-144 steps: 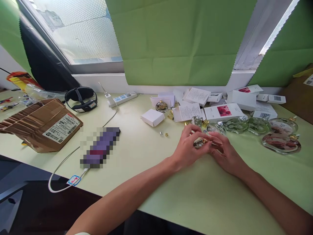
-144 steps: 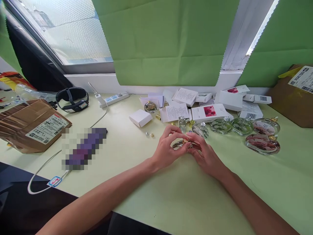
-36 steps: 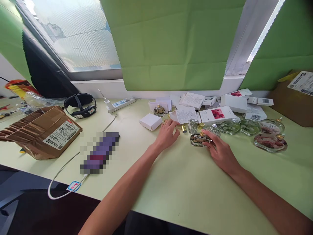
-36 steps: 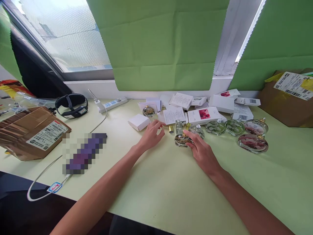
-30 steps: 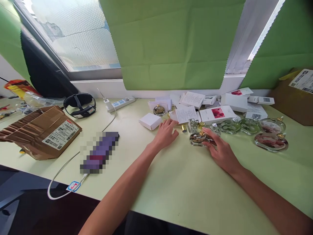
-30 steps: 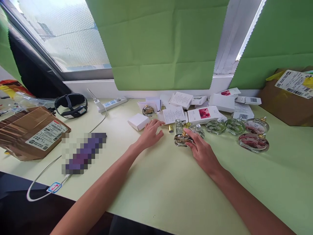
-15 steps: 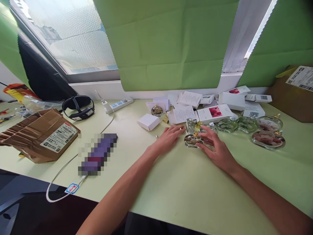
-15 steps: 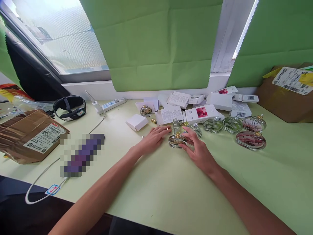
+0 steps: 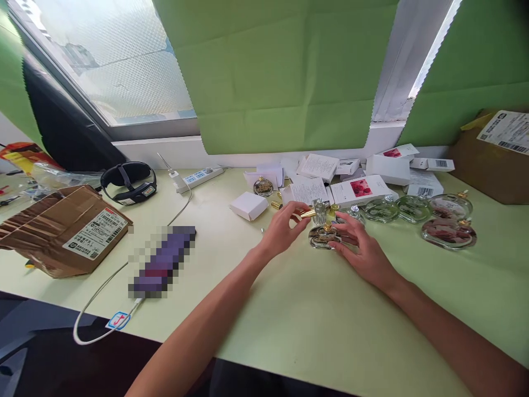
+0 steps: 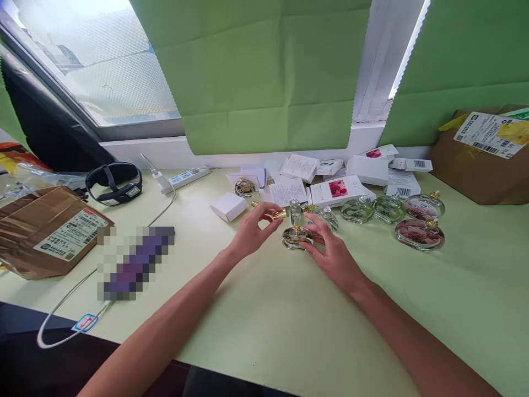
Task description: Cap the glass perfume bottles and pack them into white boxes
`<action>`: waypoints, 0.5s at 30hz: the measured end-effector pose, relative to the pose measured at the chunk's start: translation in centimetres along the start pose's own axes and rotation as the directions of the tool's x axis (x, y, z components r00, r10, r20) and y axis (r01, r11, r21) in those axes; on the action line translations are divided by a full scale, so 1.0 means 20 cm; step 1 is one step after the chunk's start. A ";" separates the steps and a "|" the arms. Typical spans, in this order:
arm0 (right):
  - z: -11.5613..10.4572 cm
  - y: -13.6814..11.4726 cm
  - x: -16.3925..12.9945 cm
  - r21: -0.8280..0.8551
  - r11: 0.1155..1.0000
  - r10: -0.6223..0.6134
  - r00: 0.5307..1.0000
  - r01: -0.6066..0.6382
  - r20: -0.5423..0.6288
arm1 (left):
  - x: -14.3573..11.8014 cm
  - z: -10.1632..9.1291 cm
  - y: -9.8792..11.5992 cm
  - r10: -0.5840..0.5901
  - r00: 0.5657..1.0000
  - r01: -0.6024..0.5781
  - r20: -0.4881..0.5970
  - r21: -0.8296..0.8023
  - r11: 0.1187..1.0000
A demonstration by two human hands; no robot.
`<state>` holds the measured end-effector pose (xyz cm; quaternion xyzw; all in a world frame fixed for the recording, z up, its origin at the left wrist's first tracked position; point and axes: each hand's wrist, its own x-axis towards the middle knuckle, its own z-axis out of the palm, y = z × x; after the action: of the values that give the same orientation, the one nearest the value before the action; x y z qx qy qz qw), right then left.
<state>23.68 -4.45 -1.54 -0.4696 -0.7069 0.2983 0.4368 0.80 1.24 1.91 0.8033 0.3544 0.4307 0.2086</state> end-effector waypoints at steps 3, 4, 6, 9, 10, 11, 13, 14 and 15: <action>-0.01 -0.01 0.00 0.001 1.000 0.009 1.000 -0.009 0.012 | 0.00 0.03 0.10 0.116 0.992 -0.119 -0.048 -0.069 0.991; -0.01 -0.01 -0.01 -0.005 1.000 0.011 1.000 -0.011 0.012 | -0.01 0.04 0.12 0.138 0.989 -0.142 -0.046 -0.083 0.986; -0.01 -0.02 -0.01 -0.017 1.000 0.011 1.000 -0.011 0.011 | -0.02 0.06 0.15 0.146 0.989 -0.149 -0.037 -0.107 0.983; 0.01 -0.02 -0.02 -0.012 1.000 -0.015 0.999 0.015 0.031 | -0.04 0.08 0.16 0.119 0.991 -0.125 -0.059 -0.111 0.986; 0.01 -0.03 -0.02 -0.008 1.000 -0.028 0.999 0.028 0.041 | -0.05 0.09 0.16 0.121 0.991 -0.127 -0.065 -0.103 0.987; 0.02 -0.03 -0.02 -0.007 0.999 -0.037 0.998 0.038 0.050 | -0.05 0.10 0.16 0.128 0.990 -0.134 -0.066 -0.094 0.987; 0.03 -0.03 -0.03 -0.004 0.999 -0.049 0.997 0.049 0.060 | -0.06 0.11 0.15 0.131 0.989 -0.136 -0.062 -0.082 0.987; 0.03 -0.04 -0.03 -0.001 0.999 -0.051 0.997 0.051 0.059 | -0.06 0.11 0.16 0.122 0.991 -0.126 -0.060 -0.082 0.989; 0.03 -0.04 -0.03 0.001 0.998 -0.056 0.997 0.056 0.057 | -0.06 0.11 0.16 0.106 0.992 -0.111 -0.062 -0.087 0.990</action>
<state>22.92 -5.26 -1.43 -0.4412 -0.7320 0.2989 0.4246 3.42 -1.75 2.09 0.7984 0.2964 0.4799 0.2107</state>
